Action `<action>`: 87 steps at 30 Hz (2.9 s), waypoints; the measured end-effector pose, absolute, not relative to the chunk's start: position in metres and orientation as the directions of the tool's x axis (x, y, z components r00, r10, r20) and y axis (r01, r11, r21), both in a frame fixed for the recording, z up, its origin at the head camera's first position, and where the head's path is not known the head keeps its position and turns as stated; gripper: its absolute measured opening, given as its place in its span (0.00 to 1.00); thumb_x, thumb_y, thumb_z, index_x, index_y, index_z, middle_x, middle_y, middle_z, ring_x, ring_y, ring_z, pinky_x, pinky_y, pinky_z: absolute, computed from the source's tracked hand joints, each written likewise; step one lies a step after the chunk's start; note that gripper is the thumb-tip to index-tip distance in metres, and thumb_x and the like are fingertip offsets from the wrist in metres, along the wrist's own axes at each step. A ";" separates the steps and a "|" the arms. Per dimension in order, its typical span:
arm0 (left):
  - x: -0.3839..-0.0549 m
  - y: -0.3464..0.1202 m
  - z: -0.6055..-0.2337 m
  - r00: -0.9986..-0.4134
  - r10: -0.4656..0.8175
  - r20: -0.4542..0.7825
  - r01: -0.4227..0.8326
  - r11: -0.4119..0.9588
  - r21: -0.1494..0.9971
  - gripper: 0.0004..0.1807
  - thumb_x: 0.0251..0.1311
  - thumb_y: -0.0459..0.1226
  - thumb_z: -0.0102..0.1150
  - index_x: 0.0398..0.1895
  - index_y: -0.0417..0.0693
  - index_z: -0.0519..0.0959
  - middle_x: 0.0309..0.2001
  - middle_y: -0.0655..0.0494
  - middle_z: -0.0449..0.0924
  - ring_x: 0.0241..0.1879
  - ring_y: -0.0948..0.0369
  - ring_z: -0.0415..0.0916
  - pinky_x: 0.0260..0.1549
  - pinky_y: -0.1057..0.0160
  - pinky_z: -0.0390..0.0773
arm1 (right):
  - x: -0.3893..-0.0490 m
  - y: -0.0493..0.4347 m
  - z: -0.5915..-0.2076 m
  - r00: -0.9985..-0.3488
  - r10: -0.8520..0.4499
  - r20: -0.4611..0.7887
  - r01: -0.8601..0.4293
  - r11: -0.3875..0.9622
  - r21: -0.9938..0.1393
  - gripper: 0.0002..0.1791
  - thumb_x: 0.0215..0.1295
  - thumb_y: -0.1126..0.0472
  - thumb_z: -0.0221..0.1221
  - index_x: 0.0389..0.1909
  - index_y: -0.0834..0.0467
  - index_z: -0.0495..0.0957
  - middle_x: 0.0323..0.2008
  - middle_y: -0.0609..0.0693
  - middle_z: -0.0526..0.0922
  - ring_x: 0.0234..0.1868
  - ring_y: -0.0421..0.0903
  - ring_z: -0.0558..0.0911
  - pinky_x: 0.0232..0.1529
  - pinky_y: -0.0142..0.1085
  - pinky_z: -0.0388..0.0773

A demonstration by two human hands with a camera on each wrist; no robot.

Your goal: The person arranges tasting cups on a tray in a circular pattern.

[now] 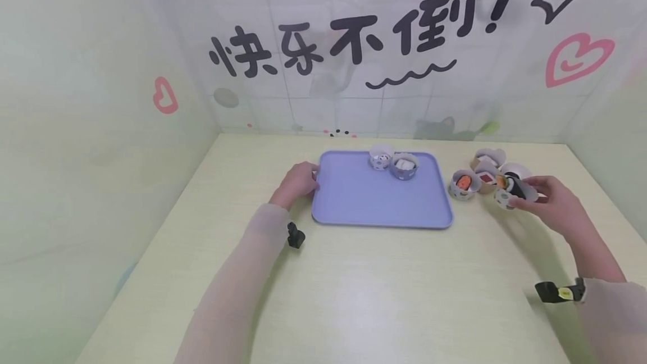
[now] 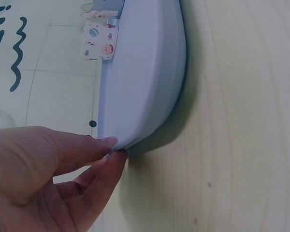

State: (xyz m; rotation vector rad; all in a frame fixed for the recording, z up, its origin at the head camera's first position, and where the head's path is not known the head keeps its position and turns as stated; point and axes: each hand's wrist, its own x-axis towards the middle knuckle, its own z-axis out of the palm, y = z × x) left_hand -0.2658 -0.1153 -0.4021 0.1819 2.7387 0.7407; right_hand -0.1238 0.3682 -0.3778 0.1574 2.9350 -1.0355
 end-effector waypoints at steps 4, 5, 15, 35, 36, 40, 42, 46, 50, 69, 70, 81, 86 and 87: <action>-0.266 -0.116 -0.402 -0.948 0.196 -0.252 0.043 0.860 0.508 0.34 0.62 0.29 0.60 0.73 0.40 0.64 0.48 0.43 0.83 0.42 0.53 0.81 0.45 0.60 0.82 | -0.123 0.367 -0.378 -0.995 0.083 -0.050 0.095 0.776 -0.623 0.41 0.69 0.51 0.60 0.67 0.76 0.56 0.63 0.77 0.64 0.58 0.73 0.72 0.30 0.20 0.67; -0.266 -0.116 -0.402 -0.948 0.195 -0.252 0.042 0.860 0.508 0.34 0.62 0.29 0.60 0.73 0.40 0.64 0.47 0.43 0.83 0.42 0.53 0.81 0.45 0.60 0.82 | -0.123 0.367 -0.378 -0.996 0.081 -0.047 0.092 0.779 -0.620 0.41 0.69 0.51 0.61 0.67 0.76 0.56 0.63 0.77 0.65 0.57 0.73 0.73 0.30 0.20 0.67; -0.264 -0.115 -0.402 -0.948 0.192 -0.252 0.032 0.850 0.526 0.35 0.61 0.29 0.60 0.73 0.39 0.64 0.45 0.43 0.83 0.39 0.54 0.81 0.42 0.62 0.82 | -0.120 0.367 -0.377 -0.996 0.071 -0.045 0.083 0.762 -0.642 0.41 0.68 0.49 0.62 0.67 0.74 0.57 0.62 0.76 0.66 0.36 0.09 0.60 0.31 0.20 0.68; -0.264 -0.115 -0.400 -0.947 0.196 -0.255 0.034 0.850 0.526 0.35 0.61 0.29 0.60 0.73 0.39 0.64 0.47 0.42 0.83 0.41 0.53 0.81 0.44 0.60 0.83 | -0.119 0.358 -0.373 -0.998 0.048 -0.049 0.068 0.746 -0.663 0.42 0.68 0.49 0.62 0.68 0.74 0.56 0.62 0.75 0.67 0.37 0.09 0.60 0.31 0.18 0.68; -0.264 -0.115 -0.400 -0.947 0.195 -0.254 0.035 0.851 0.524 0.35 0.61 0.29 0.60 0.73 0.39 0.64 0.46 0.42 0.83 0.41 0.53 0.81 0.44 0.60 0.82 | -0.119 0.357 -0.373 -0.998 0.047 -0.049 0.068 0.743 -0.666 0.42 0.68 0.49 0.62 0.68 0.74 0.56 0.62 0.75 0.67 0.37 0.08 0.60 0.31 0.18 0.68; -0.263 -0.115 -0.399 -0.946 0.192 -0.259 0.030 0.851 0.524 0.35 0.61 0.29 0.60 0.73 0.39 0.64 0.47 0.43 0.83 0.41 0.54 0.81 0.44 0.61 0.82 | -0.118 0.354 -0.372 -0.998 0.042 -0.044 0.061 0.739 -0.670 0.41 0.68 0.50 0.62 0.67 0.74 0.56 0.62 0.76 0.67 0.37 0.09 0.62 0.31 0.18 0.68; -0.264 -0.115 -0.399 -0.946 0.191 -0.262 0.026 0.850 0.526 0.35 0.61 0.29 0.60 0.73 0.40 0.63 0.46 0.43 0.83 0.41 0.54 0.81 0.44 0.61 0.83 | -0.118 0.353 -0.371 -0.998 0.043 -0.041 0.060 0.740 -0.670 0.41 0.68 0.50 0.62 0.67 0.74 0.57 0.61 0.76 0.68 0.36 0.09 0.63 0.31 0.17 0.69; -0.264 -0.114 -0.399 -0.946 0.187 -0.263 0.023 0.852 0.523 0.36 0.61 0.29 0.61 0.74 0.40 0.63 0.46 0.43 0.83 0.41 0.54 0.81 0.43 0.62 0.83 | -0.118 0.351 -0.370 -0.998 0.041 -0.047 0.062 0.742 -0.668 0.41 0.67 0.50 0.62 0.67 0.73 0.57 0.62 0.75 0.67 0.37 0.10 0.62 0.32 0.17 0.69; -0.264 -0.114 -0.399 -0.946 0.184 -0.268 0.019 0.854 0.519 0.36 0.61 0.29 0.61 0.74 0.41 0.63 0.47 0.43 0.82 0.42 0.54 0.81 0.44 0.61 0.82 | -0.118 0.348 -0.370 -0.998 0.039 -0.045 0.059 0.734 -0.677 0.41 0.67 0.50 0.63 0.67 0.73 0.58 0.61 0.75 0.68 0.36 0.09 0.62 0.32 0.17 0.69; -0.264 -0.113 -0.399 -0.943 0.184 -0.276 0.011 0.848 0.529 0.34 0.62 0.28 0.59 0.73 0.41 0.64 0.50 0.41 0.82 0.44 0.52 0.82 0.47 0.59 0.83 | -0.116 0.334 -0.368 -0.999 0.020 -0.047 0.046 0.734 -0.678 0.39 0.67 0.51 0.63 0.68 0.71 0.59 0.63 0.75 0.69 0.44 0.28 0.79 0.34 0.16 0.69; -0.264 -0.113 -0.399 -0.943 0.185 -0.275 0.012 0.849 0.529 0.34 0.62 0.28 0.59 0.73 0.41 0.64 0.51 0.41 0.82 0.44 0.52 0.82 0.48 0.59 0.83 | -0.116 0.333 -0.368 -0.999 0.018 -0.047 0.045 0.736 -0.675 0.39 0.67 0.51 0.63 0.68 0.71 0.59 0.63 0.75 0.69 0.47 0.39 0.83 0.34 0.16 0.69; -0.263 -0.113 -0.398 -0.949 0.163 -0.269 -0.004 0.848 0.530 0.34 0.61 0.28 0.60 0.73 0.43 0.65 0.51 0.42 0.82 0.44 0.53 0.82 0.48 0.59 0.82 | -0.122 0.316 -0.365 -1.000 -0.020 -0.018 -0.002 0.716 -0.698 0.38 0.67 0.52 0.63 0.67 0.72 0.60 0.64 0.74 0.68 0.63 0.73 0.72 0.36 0.12 0.67; -0.263 -0.112 -0.395 -0.949 0.125 -0.288 -0.040 0.862 0.505 0.34 0.60 0.28 0.58 0.72 0.44 0.66 0.49 0.44 0.83 0.37 0.57 0.80 0.40 0.64 0.81 | -0.127 0.307 -0.364 -0.999 -0.040 -0.021 -0.014 0.713 -0.701 0.38 0.67 0.52 0.63 0.67 0.71 0.61 0.64 0.74 0.68 0.63 0.74 0.72 0.40 0.16 0.69; -0.262 -0.111 -0.394 -0.950 0.117 -0.289 -0.045 0.866 0.498 0.34 0.60 0.28 0.58 0.72 0.44 0.67 0.48 0.44 0.83 0.35 0.58 0.79 0.37 0.65 0.80 | -0.129 0.305 -0.364 -0.999 -0.043 -0.023 -0.014 0.714 -0.700 0.38 0.67 0.52 0.64 0.67 0.71 0.61 0.64 0.74 0.68 0.63 0.74 0.72 0.43 0.20 0.73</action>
